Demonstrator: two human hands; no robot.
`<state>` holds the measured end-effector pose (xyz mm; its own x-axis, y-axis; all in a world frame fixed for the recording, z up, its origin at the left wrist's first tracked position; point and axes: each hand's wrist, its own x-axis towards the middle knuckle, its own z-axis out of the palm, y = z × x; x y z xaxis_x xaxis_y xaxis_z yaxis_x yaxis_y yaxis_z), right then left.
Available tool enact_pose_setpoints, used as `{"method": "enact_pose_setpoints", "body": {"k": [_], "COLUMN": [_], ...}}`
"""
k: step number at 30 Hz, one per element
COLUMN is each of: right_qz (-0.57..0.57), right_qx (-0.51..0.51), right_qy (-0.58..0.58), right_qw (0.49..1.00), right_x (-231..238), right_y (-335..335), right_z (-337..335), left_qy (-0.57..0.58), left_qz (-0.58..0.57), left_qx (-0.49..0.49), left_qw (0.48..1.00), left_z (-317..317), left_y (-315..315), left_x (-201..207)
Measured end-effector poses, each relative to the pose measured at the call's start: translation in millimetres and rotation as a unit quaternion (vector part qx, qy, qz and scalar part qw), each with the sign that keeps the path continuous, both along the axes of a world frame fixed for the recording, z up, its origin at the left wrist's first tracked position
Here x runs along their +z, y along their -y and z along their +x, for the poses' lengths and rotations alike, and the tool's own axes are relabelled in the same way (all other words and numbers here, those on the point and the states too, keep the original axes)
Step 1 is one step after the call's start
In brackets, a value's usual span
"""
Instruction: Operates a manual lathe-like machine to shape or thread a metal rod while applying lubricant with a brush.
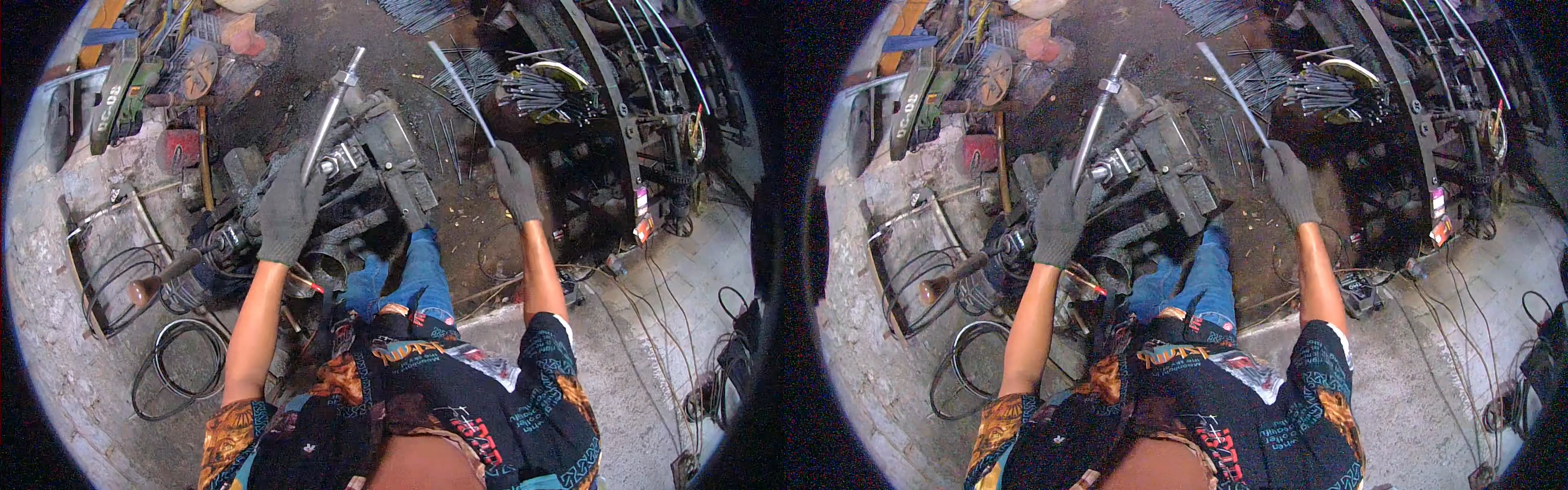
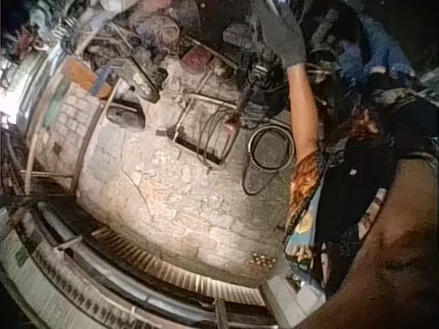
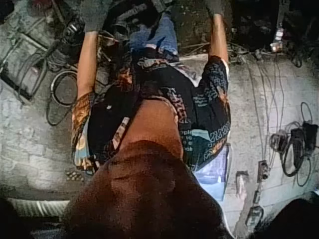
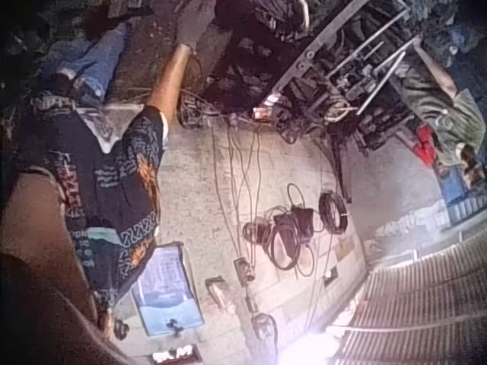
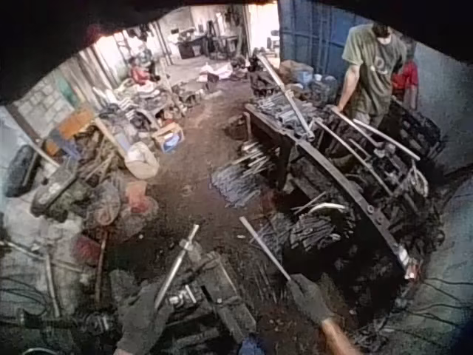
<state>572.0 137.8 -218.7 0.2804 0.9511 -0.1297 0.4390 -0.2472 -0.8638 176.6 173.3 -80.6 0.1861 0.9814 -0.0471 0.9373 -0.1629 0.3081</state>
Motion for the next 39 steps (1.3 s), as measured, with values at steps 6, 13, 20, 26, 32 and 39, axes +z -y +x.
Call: {"method": "enact_pose_setpoints", "body": {"k": [6,13,20,26,32,39], "right_qz": [-0.056,0.015,0.049,0.115,0.094,0.068], "right_qx": [0.278,0.339,0.419,0.47,0.528,0.496], "right_qy": [0.121,0.24,0.276,0.238,0.214,0.175], "right_qw": [0.951,0.91,0.863,0.842,0.816,0.848], "right_x": [8.1,-11.7,-5.6,-25.5,-47.5,-54.0], "right_y": [16.7,-49.0,-102.0,-126.8,-121.0,-113.4], "right_z": [-9.6,-15.6,-37.9,-47.0,-137.8,-157.0], "left_qy": [-0.054,-0.069,-0.082,-0.095,-0.042,0.022], "left_qz": [-0.081,-0.061,-0.059,-0.067,-0.023,-0.01], "left_qx": [0.086,0.037,0.006,0.013,-0.015,0.046], "left_qw": [0.991,0.995,0.995,0.993,0.999,0.999], "left_z": [-24.7,-40.9,-43.8,-42.9,-52.6,-93.5], "left_y": [37.3,28.9,24.5,18.0,14.6,52.1], "left_x": [1.1,-9.3,-6.8,-4.5,1.3,1.5]}}
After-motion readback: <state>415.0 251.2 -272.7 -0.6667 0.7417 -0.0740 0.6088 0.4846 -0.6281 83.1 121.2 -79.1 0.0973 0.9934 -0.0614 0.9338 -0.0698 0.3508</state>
